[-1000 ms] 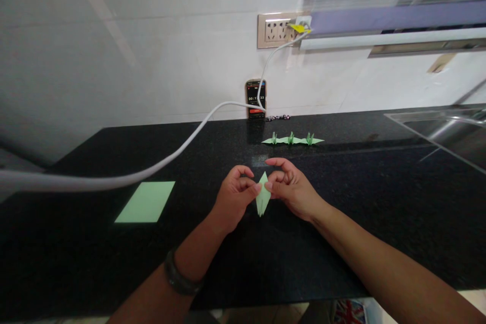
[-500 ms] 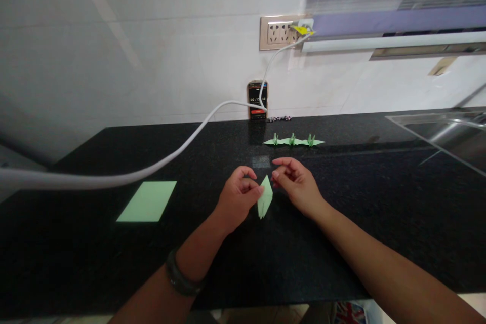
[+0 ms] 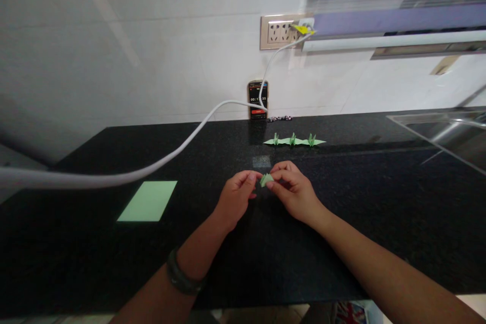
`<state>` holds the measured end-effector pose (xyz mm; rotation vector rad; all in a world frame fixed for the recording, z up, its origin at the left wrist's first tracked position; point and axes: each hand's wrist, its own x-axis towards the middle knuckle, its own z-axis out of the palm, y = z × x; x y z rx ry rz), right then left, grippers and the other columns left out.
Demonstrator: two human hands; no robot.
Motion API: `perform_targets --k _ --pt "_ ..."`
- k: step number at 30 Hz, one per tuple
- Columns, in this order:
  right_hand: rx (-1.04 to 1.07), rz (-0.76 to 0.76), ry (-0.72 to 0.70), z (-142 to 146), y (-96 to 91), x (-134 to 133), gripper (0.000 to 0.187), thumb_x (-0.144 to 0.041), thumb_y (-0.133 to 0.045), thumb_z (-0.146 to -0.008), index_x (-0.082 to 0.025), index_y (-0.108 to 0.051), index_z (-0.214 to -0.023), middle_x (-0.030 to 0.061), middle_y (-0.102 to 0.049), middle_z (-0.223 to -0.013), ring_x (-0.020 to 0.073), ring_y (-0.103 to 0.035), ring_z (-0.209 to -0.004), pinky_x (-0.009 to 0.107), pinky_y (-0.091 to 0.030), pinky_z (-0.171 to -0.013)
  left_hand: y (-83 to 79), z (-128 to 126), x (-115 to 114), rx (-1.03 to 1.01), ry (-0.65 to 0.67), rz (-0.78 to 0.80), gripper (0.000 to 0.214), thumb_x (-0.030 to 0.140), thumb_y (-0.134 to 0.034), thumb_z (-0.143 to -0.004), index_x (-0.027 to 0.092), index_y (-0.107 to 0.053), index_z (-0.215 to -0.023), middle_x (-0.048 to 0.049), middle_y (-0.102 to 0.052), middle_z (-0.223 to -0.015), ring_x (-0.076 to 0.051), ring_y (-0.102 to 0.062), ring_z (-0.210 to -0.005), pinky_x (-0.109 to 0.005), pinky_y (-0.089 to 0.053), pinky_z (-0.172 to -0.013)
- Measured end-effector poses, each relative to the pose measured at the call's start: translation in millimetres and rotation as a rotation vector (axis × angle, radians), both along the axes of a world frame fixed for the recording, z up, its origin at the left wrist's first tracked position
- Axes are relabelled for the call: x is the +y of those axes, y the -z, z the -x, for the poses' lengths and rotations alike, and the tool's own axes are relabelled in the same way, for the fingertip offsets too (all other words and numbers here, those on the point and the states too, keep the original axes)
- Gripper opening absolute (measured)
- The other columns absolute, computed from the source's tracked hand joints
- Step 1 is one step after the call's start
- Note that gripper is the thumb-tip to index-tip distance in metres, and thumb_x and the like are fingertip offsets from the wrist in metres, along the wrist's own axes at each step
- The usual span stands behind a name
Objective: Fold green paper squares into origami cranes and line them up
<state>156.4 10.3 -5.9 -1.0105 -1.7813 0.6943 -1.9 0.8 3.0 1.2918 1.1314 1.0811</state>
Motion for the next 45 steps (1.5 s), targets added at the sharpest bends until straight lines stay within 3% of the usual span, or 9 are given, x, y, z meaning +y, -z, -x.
perform_targets --k 2,5,10,15,19,23,27,37,45 --pt "0.103 0.169 -0.022 1 1.4 2 0.006 -0.024 -0.056 -0.075 -0.02 -0.059 -0.072 0.0012 -0.053 -0.07 0.0129 -0.05 -0.064 0.027 -0.041 -0.058 1.2 0 0 0.075 0.012 -0.126 0.027 0.038 -0.053 -0.074 0.018 -0.063 -0.088 -0.0071 -0.059 -0.097 -0.017 -0.055 -0.087 -0.027 -0.047 -0.068" --pt "0.248 0.391 -0.095 3 1.2 2 0.01 -0.028 -0.059 -0.072 -0.018 -0.057 -0.071 -0.002 -0.053 -0.058 0.0099 -0.047 -0.05 0.025 -0.039 -0.049 4.7 1 0 0.097 0.072 -0.171 0.026 0.032 -0.061 -0.068 0.016 -0.063 -0.089 -0.0071 -0.063 -0.089 -0.018 -0.057 -0.082 -0.029 -0.047 -0.07" --pt "0.369 0.48 -0.126 6 -1.3 1 0.018 -0.032 -0.065 -0.066 -0.018 -0.055 -0.072 -0.0022 -0.055 -0.059 0.0093 -0.05 -0.05 0.024 -0.041 -0.048 6.9 0 0 -0.007 0.067 -0.059 0.022 0.032 -0.062 -0.068 0.014 -0.062 -0.081 -0.0048 -0.065 -0.072 -0.015 -0.059 -0.065 -0.029 -0.047 -0.064" --pt "0.398 0.418 -0.104 7 0.9 -1 0.02 -0.031 -0.063 -0.068 -0.02 -0.051 -0.079 -0.0023 -0.053 -0.063 0.0102 -0.05 -0.055 0.024 -0.041 -0.05 4.2 -2 -1 -0.074 0.028 -0.022 0.02 0.032 -0.062 -0.067 0.014 -0.061 -0.077 -0.0029 -0.064 -0.068 -0.014 -0.059 -0.062 -0.028 -0.047 -0.062" --pt "0.317 0.324 -0.019 7 5.5 -1 0.02 -0.029 -0.063 -0.069 -0.022 -0.049 -0.081 -0.0024 -0.05 -0.066 0.0099 -0.046 -0.054 0.023 -0.039 -0.049 6.1 -4 -2 0.044 -0.032 -0.058 0.017 0.029 -0.061 -0.067 0.014 -0.062 -0.074 -0.0021 -0.063 -0.063 -0.011 -0.056 -0.055 -0.023 -0.044 -0.053" --pt "0.25 0.269 0.053 5 9.5 1 0.023 -0.028 -0.064 -0.068 -0.022 -0.048 -0.083 -0.0009 -0.052 -0.071 0.0104 -0.047 -0.056 0.024 -0.039 -0.049 8.1 -5 -3 0.151 -0.06 -0.129 0.015 0.027 -0.06 -0.067 0.015 -0.062 -0.076 -0.0029 -0.064 -0.066 -0.013 -0.057 -0.057 -0.024 -0.044 -0.054" --pt "0.158 0.217 0.038 4 9.9 2 0.014 -0.03 -0.062 -0.07 -0.021 -0.053 -0.077 0.0009 -0.052 -0.07 0.0121 -0.048 -0.06 0.025 -0.039 -0.052 6.7 -5 -3 0.199 -0.067 -0.161 0.013 0.027 -0.06 -0.066 0.016 -0.063 -0.073 -0.002 -0.063 -0.064 -0.013 -0.057 -0.057 -0.023 -0.045 -0.054" --pt "0.153 0.246 0.059 5 7.3 1 0.015 -0.029 -0.062 -0.07 -0.02 -0.053 -0.079 0.0016 -0.054 -0.071 0.013 -0.049 -0.061 0.026 -0.04 -0.053 7.5 -5 -3 0.187 -0.058 -0.162 0.011 0.026 -0.06 -0.067 0.017 -0.063 -0.073 -0.0014 -0.063 -0.065 -0.012 -0.057 -0.058 -0.022 -0.044 -0.055" --pt "0.163 0.242 -0.035 4 5.3 0 0.015 -0.028 -0.063 -0.068 -0.021 -0.054 -0.078 0.0002 -0.051 -0.071 0.0116 -0.048 -0.061 0.024 -0.039 -0.052 5.4 -3 -3 0.144 -0.019 -0.147 0.012 0.026 -0.059 -0.068 0.016 -0.063 -0.073 -0.001 -0.063 -0.065 -0.012 -0.056 -0.058 -0.022 -0.043 -0.054"
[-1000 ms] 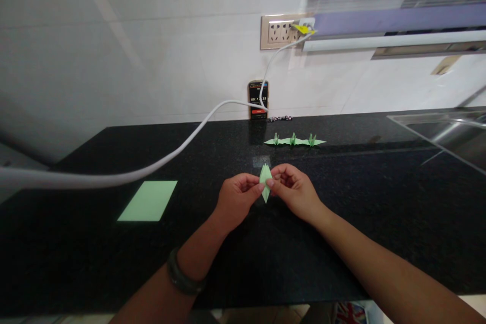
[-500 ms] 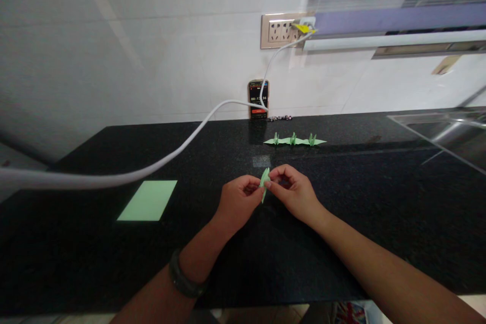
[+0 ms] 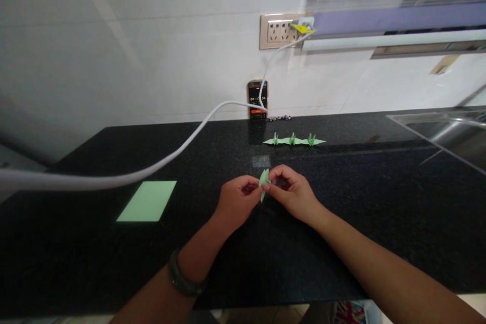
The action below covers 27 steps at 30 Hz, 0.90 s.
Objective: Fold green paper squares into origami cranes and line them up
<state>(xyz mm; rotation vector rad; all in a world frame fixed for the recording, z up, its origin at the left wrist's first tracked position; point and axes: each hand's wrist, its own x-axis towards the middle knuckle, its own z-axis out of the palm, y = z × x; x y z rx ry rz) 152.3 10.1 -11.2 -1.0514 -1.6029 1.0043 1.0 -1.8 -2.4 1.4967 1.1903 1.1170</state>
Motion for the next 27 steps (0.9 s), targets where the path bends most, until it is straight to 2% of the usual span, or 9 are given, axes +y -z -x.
perform_targets --k 3,9,12,17,21,27 --pt "0.028 0.016 0.005 0.1 -2.3 0.7 0.012 -0.026 -0.062 -0.069 -0.02 -0.055 -0.077 0.0 -0.052 -0.07 0.0115 -0.048 -0.061 0.024 -0.039 -0.054 -0.2 1.4 2.1 -0.028 0.022 0.022 0.011 0.025 -0.059 -0.068 0.015 -0.063 -0.073 -0.0011 -0.063 -0.064 -0.011 -0.056 -0.058 -0.022 -0.043 -0.055" --pt "0.198 0.148 -0.043 -0.3 -2.9 3.5 0.014 -0.029 -0.061 -0.069 -0.018 -0.054 -0.074 -0.0014 -0.052 -0.065 0.0094 -0.047 -0.055 0.023 -0.04 -0.05 1.4 0.6 2.8 -0.112 0.098 0.068 0.018 0.024 -0.061 -0.068 0.014 -0.06 -0.083 -0.0025 -0.064 -0.072 -0.012 -0.059 -0.065 -0.024 -0.045 -0.061" --pt "0.229 0.153 -0.036 -0.1 -2.4 3.9 0.014 -0.027 -0.062 -0.069 -0.017 -0.053 -0.073 -0.0015 -0.052 -0.065 0.009 -0.047 -0.055 0.023 -0.04 -0.05 1.9 -0.6 1.2 -0.149 0.113 0.102 0.019 0.025 -0.061 -0.068 0.014 -0.058 -0.084 -0.0032 -0.065 -0.073 -0.013 -0.06 -0.066 -0.024 -0.045 -0.062" --pt "0.16 0.062 -0.044 -1.2 -3.4 3.2 0.008 -0.022 -0.061 -0.069 -0.017 -0.058 -0.075 -0.0012 -0.053 -0.066 0.0092 -0.047 -0.056 0.024 -0.04 -0.053 0.9 -1.0 0.7 -0.129 0.075 0.128 0.017 0.026 -0.06 -0.069 0.014 -0.059 -0.081 -0.0041 -0.065 -0.072 -0.013 -0.059 -0.064 -0.024 -0.045 -0.06" --pt "0.066 -0.067 -0.059 -3.3 -4.5 3.3 0.005 -0.02 -0.06 -0.072 -0.019 -0.063 -0.075 0.0013 -0.053 -0.073 0.0118 -0.05 -0.067 0.027 -0.042 -0.062 1.4 0.1 1.9 -0.124 0.093 0.161 0.017 0.026 -0.06 -0.069 0.013 -0.06 -0.081 -0.0034 -0.065 -0.069 -0.013 -0.058 -0.062 -0.024 -0.043 -0.059" --pt "0.022 -0.192 -0.129 -6.6 -5.0 3.7 0.014 -0.016 -0.062 -0.071 -0.025 -0.068 -0.08 0.002 -0.05 -0.082 0.0131 -0.05 -0.077 0.028 -0.042 -0.067 0.9 1.8 3.5 -0.202 0.094 0.216 0.016 0.026 -0.062 -0.067 0.013 -0.06 -0.076 -0.0012 -0.062 -0.063 -0.011 -0.056 -0.058 -0.024 -0.044 -0.059"
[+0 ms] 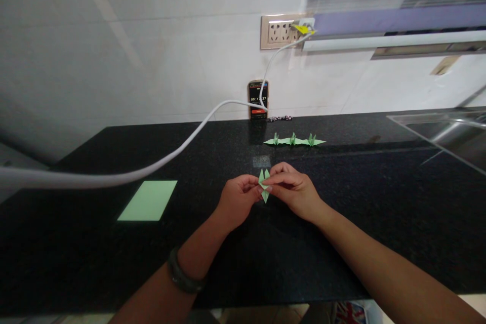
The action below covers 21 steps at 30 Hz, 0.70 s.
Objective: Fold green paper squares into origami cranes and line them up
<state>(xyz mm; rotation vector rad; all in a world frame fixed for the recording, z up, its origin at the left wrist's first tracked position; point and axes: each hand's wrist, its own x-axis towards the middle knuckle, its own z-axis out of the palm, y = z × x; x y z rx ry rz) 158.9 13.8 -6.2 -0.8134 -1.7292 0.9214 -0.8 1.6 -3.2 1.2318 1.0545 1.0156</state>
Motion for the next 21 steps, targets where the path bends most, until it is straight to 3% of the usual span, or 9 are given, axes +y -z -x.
perform_targets --k 8,15,21 --pt "-0.021 -0.06 -0.013 -4.2 -0.8 0.5 0.016 -0.017 -0.06 -0.074 -0.028 -0.068 -0.083 0.002 -0.05 -0.083 0.0131 -0.05 -0.079 0.029 -0.041 -0.068 -2.0 0.3 0.0 -0.125 0.034 0.064 0.023 0.024 -0.066 -0.064 0.012 -0.061 -0.082 -0.0013 -0.062 -0.067 -0.011 -0.056 -0.061 -0.024 -0.044 -0.062" --pt "0.047 0.031 0.016 0.3 -0.9 -0.1 0.011 -0.018 -0.063 -0.071 -0.025 -0.067 -0.078 0.0012 -0.051 -0.08 0.0126 -0.051 -0.075 0.028 -0.042 -0.067 -7.6 -3.2 -2.7 -0.036 0.018 0.054 0.015 0.025 -0.063 -0.066 0.012 -0.06 -0.074 0.0012 -0.057 -0.058 -0.008 -0.05 -0.053 -0.021 -0.04 -0.055" --pt "0.043 0.045 0.054 1.3 3.0 2.1 0.007 -0.019 -0.062 -0.072 -0.023 -0.065 -0.076 0.0013 -0.052 -0.077 0.0129 -0.051 -0.074 0.029 -0.042 -0.067 -3.3 -3.5 -3.4 0.03 -0.004 -0.006 0.015 0.027 -0.06 -0.068 0.013 -0.059 -0.073 0.0004 -0.059 -0.062 -0.009 -0.05 -0.054 -0.021 -0.038 -0.052"
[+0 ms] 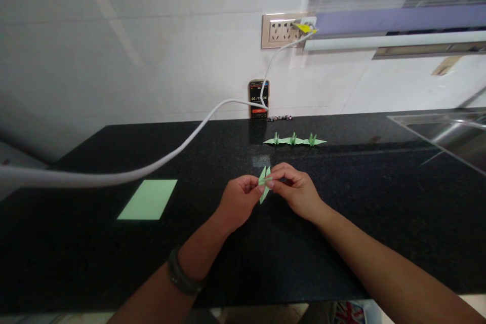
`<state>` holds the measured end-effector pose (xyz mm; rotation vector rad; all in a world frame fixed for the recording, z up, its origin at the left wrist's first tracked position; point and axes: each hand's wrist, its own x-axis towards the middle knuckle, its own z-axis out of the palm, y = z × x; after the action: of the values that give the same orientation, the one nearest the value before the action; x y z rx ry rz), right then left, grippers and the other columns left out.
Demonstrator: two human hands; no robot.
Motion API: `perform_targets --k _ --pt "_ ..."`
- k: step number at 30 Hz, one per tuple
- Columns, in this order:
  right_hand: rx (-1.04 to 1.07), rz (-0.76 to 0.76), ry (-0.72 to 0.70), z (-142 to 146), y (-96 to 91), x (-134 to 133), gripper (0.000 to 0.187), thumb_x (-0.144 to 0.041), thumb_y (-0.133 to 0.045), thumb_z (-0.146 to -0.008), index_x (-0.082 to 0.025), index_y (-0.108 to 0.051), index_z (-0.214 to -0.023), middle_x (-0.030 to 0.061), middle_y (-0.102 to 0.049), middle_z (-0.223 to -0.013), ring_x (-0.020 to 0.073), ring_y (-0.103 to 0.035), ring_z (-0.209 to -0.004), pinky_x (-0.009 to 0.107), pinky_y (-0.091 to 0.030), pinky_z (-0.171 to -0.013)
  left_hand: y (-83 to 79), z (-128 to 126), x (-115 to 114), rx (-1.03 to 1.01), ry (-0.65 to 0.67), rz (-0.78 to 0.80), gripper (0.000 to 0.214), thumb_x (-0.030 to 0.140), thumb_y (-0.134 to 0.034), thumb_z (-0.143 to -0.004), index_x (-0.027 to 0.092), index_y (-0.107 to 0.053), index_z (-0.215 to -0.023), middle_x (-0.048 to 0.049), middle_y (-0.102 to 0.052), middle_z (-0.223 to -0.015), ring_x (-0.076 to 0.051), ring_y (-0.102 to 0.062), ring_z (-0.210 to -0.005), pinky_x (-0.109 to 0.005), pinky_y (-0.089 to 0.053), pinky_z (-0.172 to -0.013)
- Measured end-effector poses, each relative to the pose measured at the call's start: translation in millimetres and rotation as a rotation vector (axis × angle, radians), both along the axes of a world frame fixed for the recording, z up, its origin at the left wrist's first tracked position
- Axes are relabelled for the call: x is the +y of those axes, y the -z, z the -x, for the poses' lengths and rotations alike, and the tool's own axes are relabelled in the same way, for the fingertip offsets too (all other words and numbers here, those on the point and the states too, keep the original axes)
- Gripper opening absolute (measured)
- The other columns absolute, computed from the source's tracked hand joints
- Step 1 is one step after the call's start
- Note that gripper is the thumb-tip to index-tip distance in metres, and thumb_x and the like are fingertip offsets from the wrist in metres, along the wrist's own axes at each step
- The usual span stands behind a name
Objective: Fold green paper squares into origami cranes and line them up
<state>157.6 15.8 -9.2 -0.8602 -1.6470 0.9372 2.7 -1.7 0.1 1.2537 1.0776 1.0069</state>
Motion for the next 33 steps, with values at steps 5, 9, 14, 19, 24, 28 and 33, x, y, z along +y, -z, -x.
perform_targets --k 5,9,14,19,24,28,33 --pt "-0.099 -0.139 -0.025 -2.9 0.3 -1.4 0.014 -0.017 -0.06 -0.074 -0.027 -0.067 -0.081 0.0013 -0.05 -0.082 0.0131 -0.051 -0.077 0.028 -0.043 -0.067 1.5 1.2 0.6 -0.001 -0.029 0.057 0.02 0.032 -0.06 -0.068 0.013 -0.058 -0.073 -0.001 -0.059 -0.06 -0.01 -0.052 -0.054 -0.023 -0.039 -0.052" --pt "-0.201 -0.263 -0.019 -4.4 -1.3 -4.0 0.02 -0.014 -0.056 -0.075 -0.03 -0.067 -0.083 0.0021 -0.048 -0.089 0.0129 -0.05 -0.077 0.028 -0.043 -0.063 -0.8 0.9 1.4 -0.081 -0.04 0.09 0.021 0.031 -0.063 -0.065 0.012 -0.061 -0.075 -0.0018 -0.061 -0.063 -0.012 -0.055 -0.059 -0.026 -0.043 -0.061" --pt "-0.298 -0.353 0.011 -4.1 -0.5 -5.0 0.021 -0.013 -0.054 -0.076 -0.028 -0.067 -0.085 0.0041 -0.047 -0.095 0.0126 -0.048 -0.074 0.026 -0.043 -0.06 1.1 1.0 1.9 -0.188 -0.014 0.133 0.023 0.03 -0.064 -0.065 0.012 -0.063 -0.08 -0.0035 -0.064 -0.069 -0.012 -0.058 -0.063 -0.026 -0.044 -0.065" --pt "-0.391 -0.419 0.029 -5.1 3.2 -4.0 0.02 -0.015 -0.053 -0.077 -0.025 -0.066 -0.088 0.0052 -0.047 -0.097 0.0124 -0.047 -0.073 0.026 -0.043 -0.059 3.0 1.9 2.4 -0.294 0.01 0.183 0.022 0.025 -0.065 -0.065 0.011 -0.064 -0.082 -0.0042 -0.064 -0.071 -0.011 -0.057 -0.063 -0.024 -0.044 -0.064" --pt "-0.411 -0.44 0.046 -7.2 3.8 -2.4 0.02 -0.015 -0.052 -0.078 -0.026 -0.065 -0.089 0.0051 -0.047 -0.094 0.0126 -0.047 -0.072 0.026 -0.042 -0.058 -0.7 3.8 2.2 -0.38 0.084 0.225 0.019 0.023 -0.062 -0.069 0.011 -0.064 -0.084 -0.0053 -0.064 -0.075 -0.01 -0.058 -0.066 -0.024 -0.045 -0.066" --pt "-0.354 -0.424 0.025 -7.0 1.7 -2.2 0.021 -0.015 -0.052 -0.077 -0.028 -0.065 -0.089 0.0036 -0.047 -0.092 0.0126 -0.048 -0.075 0.025 -0.043 -0.059 -1.7 4.2 2.1 -0.345 0.091 0.207 0.022 0.026 -0.061 -0.07 0.01 -0.064 -0.086 -0.006 -0.064 -0.076 -0.011 -0.058 -0.068 -0.025 -0.045 -0.068" --pt "-0.311 -0.386 0.002 -5.3 -1.5 -3.7 0.022 -0.014 -0.053 -0.077 -0.028 -0.065 -0.088 0.0032 -0.047 -0.09 0.0133 -0.05 -0.078 0.026 -0.045 -0.061 0.5 2.3 2.0 -0.274 0.055 0.159 0.023 0.028 -0.061 -0.07 0.011 -0.064 -0.085 -0.0054 -0.064 -0.074 -0.012 -0.058 -0.066 -0.026 -0.045 -0.068"
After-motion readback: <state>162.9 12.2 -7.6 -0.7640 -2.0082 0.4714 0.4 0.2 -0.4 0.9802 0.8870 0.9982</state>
